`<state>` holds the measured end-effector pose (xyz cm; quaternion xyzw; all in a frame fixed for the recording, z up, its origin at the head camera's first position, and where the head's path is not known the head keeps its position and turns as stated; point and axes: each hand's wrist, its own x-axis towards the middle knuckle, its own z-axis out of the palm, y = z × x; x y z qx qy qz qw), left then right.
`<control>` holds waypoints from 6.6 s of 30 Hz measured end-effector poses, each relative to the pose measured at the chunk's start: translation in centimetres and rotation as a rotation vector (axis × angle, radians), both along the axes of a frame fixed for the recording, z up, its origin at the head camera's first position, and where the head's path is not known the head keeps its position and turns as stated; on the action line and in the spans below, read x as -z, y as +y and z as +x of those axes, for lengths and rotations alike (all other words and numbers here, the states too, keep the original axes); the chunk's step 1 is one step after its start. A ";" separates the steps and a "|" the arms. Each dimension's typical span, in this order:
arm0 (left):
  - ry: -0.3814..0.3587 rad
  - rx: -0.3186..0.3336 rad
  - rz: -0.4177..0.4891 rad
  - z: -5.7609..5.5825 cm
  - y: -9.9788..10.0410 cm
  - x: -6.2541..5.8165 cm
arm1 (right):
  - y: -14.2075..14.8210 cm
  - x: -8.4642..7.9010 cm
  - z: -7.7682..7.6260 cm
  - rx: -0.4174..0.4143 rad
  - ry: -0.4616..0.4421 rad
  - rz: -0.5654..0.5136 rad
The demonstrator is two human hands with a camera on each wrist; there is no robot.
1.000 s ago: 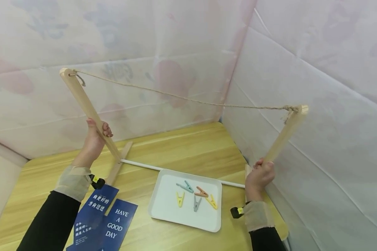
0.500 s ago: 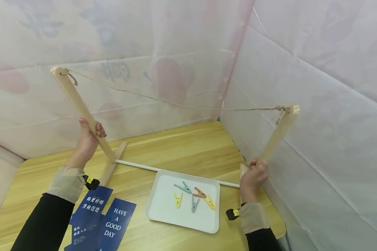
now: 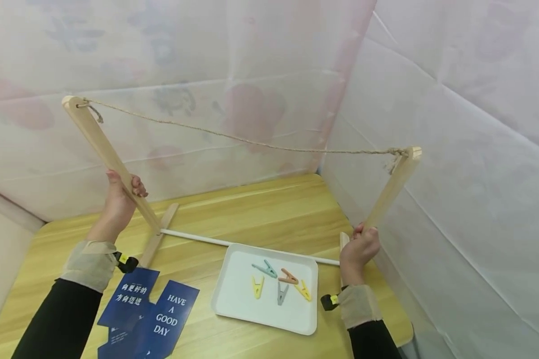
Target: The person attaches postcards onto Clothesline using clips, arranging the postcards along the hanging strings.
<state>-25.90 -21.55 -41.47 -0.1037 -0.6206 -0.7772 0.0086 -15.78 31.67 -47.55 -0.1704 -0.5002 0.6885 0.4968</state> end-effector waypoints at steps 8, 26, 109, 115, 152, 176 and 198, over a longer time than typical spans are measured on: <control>-0.001 -0.013 0.009 0.4 -0.3 0.3 | 0.4 0.3 -1.5 -0.004 -0.039 0.060; -0.017 -0.050 0.012 0.3 0.5 0.7 | 1.9 0.0 -2.7 -0.065 -0.078 0.023; -0.022 -0.211 0.077 3.7 -6.4 0.0 | -4.0 0.6 -12.9 -0.319 -0.166 0.177; -0.015 -0.224 0.073 4.3 -7.2 0.0 | -5.2 0.4 -13.6 -0.309 -0.178 0.158; -0.009 -0.253 0.170 5.4 -8.6 -0.6 | -6.8 0.1 -13.8 -0.371 -0.227 0.293; -0.024 -0.280 0.160 5.8 -8.2 -0.5 | -6.6 0.4 -14.4 -0.381 -0.160 0.308; -0.177 -0.426 -0.183 7.4 -8.9 1.4 | -2.8 -0.1 -12.3 -0.579 -0.422 0.392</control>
